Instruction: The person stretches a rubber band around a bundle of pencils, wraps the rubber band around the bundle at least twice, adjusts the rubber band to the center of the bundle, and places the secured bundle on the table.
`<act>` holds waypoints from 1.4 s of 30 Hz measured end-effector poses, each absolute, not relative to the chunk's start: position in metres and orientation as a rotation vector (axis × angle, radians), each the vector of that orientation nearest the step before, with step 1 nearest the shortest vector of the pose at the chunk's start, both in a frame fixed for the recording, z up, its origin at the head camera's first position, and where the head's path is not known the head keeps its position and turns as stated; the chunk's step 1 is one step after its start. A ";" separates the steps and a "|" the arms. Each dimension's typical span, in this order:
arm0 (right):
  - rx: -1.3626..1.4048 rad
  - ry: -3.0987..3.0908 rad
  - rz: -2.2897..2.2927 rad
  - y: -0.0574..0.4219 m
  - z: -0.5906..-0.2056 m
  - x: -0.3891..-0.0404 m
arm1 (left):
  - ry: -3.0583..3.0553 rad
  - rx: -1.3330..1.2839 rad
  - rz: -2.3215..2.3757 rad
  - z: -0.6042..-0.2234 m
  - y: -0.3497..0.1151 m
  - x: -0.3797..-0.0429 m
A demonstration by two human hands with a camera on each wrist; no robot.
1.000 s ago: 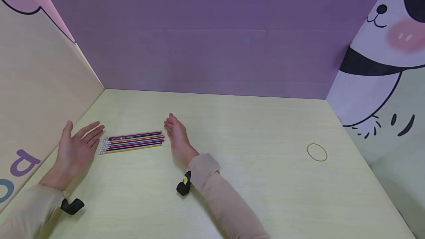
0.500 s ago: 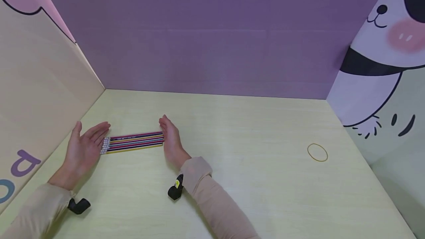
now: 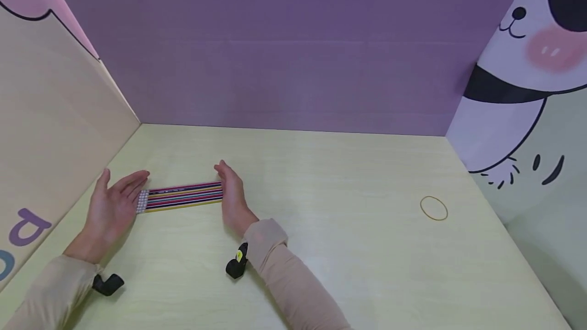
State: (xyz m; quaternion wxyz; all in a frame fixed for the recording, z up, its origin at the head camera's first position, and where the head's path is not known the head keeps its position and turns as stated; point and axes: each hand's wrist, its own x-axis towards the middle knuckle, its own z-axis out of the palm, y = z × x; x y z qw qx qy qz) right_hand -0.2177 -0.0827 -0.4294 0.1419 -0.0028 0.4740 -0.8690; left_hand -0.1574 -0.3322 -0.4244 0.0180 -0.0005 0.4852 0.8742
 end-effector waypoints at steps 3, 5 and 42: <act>0.024 1.356 -2.524 -0.081 -0.430 -0.221 | 1.437 0.054 2.731 -0.423 -0.341 -0.159; 0.018 1.348 -2.531 -0.080 -0.431 -0.222 | 1.432 0.084 2.731 -0.423 -0.345 -0.160; -0.582 2.368 -1.302 -0.083 -0.414 -0.233 | 2.662 -0.005 1.563 -0.393 -0.351 -0.155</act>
